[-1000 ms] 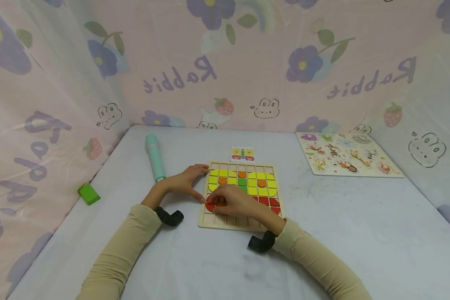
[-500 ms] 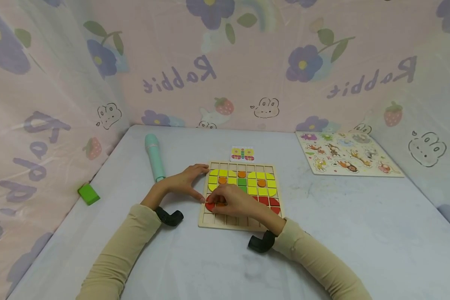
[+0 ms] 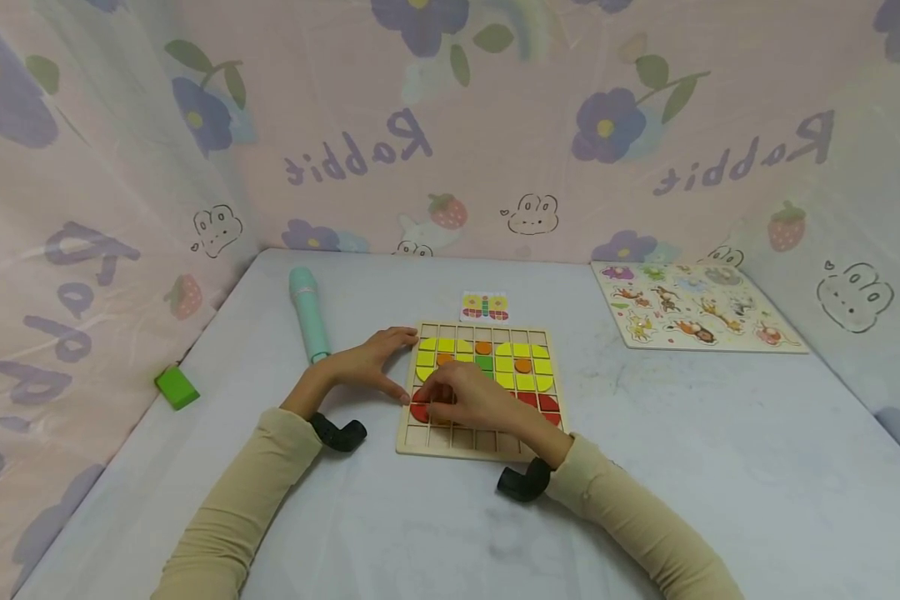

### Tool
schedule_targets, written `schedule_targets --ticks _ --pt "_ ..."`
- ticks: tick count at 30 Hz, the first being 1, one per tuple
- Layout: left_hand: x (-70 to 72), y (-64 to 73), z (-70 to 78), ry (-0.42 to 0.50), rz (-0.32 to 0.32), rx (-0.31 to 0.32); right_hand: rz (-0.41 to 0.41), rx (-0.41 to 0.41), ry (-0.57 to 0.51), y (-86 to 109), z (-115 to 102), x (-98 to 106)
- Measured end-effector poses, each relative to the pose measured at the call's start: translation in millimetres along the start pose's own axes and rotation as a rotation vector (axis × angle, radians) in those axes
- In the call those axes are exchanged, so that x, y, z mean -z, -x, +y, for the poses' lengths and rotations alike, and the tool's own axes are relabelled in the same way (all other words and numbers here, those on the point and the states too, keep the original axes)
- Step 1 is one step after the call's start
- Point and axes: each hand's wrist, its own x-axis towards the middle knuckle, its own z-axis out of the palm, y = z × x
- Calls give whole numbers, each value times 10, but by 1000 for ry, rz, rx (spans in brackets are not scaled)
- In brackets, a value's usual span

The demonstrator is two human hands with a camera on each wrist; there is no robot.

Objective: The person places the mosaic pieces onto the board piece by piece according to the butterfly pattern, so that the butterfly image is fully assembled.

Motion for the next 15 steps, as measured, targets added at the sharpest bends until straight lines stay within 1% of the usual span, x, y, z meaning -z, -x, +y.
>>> schedule_targets --ticks 3,7,11,15 --pt "-3 -4 12 1 0 -8 23 -31 32 59 35 135" --pt "-12 -18 10 6 -2 -17 98 -68 68 221 153 395" --pt "-15 -20 -5 10 -8 9 167 -139 73 464 319 688" --pt "24 6 -3 9 2 49 213 -226 117 729 520 957"
